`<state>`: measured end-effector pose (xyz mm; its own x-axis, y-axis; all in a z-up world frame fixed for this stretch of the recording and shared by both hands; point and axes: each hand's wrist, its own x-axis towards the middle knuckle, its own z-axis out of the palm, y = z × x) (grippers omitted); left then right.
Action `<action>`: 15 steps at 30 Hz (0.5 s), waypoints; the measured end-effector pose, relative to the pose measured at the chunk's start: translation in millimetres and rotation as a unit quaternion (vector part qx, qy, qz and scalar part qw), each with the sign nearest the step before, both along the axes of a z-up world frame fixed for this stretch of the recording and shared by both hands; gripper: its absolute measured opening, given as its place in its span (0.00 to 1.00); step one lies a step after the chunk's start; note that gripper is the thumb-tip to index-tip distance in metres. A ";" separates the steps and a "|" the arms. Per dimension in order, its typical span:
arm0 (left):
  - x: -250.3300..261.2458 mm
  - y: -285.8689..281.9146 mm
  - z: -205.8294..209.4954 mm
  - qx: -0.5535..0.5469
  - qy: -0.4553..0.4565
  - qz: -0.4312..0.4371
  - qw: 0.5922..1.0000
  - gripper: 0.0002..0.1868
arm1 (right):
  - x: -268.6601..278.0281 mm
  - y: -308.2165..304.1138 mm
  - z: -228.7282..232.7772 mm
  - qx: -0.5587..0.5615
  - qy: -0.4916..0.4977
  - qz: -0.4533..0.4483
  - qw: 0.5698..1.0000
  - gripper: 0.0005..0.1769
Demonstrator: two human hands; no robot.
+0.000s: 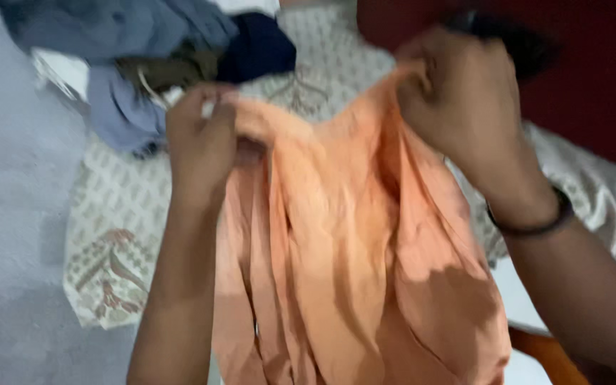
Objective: The person unfolds a peach-colored shirt from a pile of clothes on a bed, buttons it up, and smooths it out. They then fold the shirt and place it into an open red suitcase.
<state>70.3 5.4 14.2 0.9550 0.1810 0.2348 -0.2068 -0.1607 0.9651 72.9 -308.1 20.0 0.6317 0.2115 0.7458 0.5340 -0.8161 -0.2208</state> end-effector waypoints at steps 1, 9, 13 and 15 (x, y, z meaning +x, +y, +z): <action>8.6 -7.6 -1.8 -0.034 0.029 -0.001 0.999 0.15 | 9.2 7.5 -2.6 -0.014 0.017 -0.008 1.000 0.11; 5.3 -17.7 -39.5 0.242 0.094 0.047 0.965 0.22 | 19.8 44.2 -29.3 0.178 0.414 0.083 0.889 0.18; -1.3 -1.7 -59.8 0.385 -0.071 0.017 0.920 0.12 | 27.5 32.2 -37.6 0.170 0.430 0.246 0.852 0.18; -6.4 -2.8 -63.9 0.355 -0.080 -0.013 0.931 0.10 | 28.0 33.4 -42.9 0.142 0.416 0.369 0.819 0.19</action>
<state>63.9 2.6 -49.7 0.8995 -0.0959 0.4263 -0.3510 -0.7394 0.5745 100.9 -274.7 -22.9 0.7252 0.6567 0.2073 0.4263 -0.1917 -0.8841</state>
